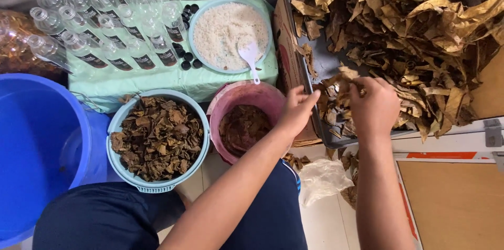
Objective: Crumbling dried leaves by hand into a bowl and handling a dark paste as part of the charcoal briquette making process.
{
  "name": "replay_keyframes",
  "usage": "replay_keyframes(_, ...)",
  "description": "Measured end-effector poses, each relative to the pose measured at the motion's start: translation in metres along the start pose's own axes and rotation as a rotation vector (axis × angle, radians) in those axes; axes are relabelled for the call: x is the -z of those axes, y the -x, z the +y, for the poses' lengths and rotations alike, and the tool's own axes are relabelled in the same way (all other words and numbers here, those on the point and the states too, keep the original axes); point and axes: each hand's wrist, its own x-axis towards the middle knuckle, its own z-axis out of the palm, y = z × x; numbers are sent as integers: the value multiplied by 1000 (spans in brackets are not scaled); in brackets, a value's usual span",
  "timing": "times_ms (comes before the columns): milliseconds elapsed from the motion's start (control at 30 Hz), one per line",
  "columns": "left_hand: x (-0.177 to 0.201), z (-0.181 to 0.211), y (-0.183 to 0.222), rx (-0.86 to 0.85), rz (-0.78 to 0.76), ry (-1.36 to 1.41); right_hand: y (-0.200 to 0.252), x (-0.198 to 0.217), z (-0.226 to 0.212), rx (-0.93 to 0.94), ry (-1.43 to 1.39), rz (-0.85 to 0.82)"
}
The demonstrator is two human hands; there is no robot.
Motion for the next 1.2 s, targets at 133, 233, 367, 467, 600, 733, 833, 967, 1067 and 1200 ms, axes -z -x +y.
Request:
replay_keyframes(133,-18,31,3,-43,-146,-59,5,34,-27,-31,-220,-69)
replay_keyframes(233,-46,40,-2,53,-100,-14,8,34,-30,-33,-378,-96)
replay_keyframes(367,-63,68,18,207,-47,165,18,22,-30,-52,-478,-140)
replay_keyframes(467,-73,5,-30,219,187,89,17,33,-36,53,-491,-221)
replay_keyframes(600,-69,-24,-64,187,220,-63,15,45,-23,122,-617,-191)
replay_keyframes(733,-57,-25,-63,145,227,59,28,19,25,-20,-531,-143)
replay_keyframes(833,-37,-2,-39,142,188,-45,35,10,30,-110,-433,-195)
replay_keyframes(967,3,40,3,176,5,145,37,-26,35,-222,-280,-229)
replay_keyframes(1067,44,34,6,240,24,62,20,-15,9,-241,-181,-366)
replay_keyframes(1200,95,38,22,108,119,-25,14,-72,40,-175,-14,-354)
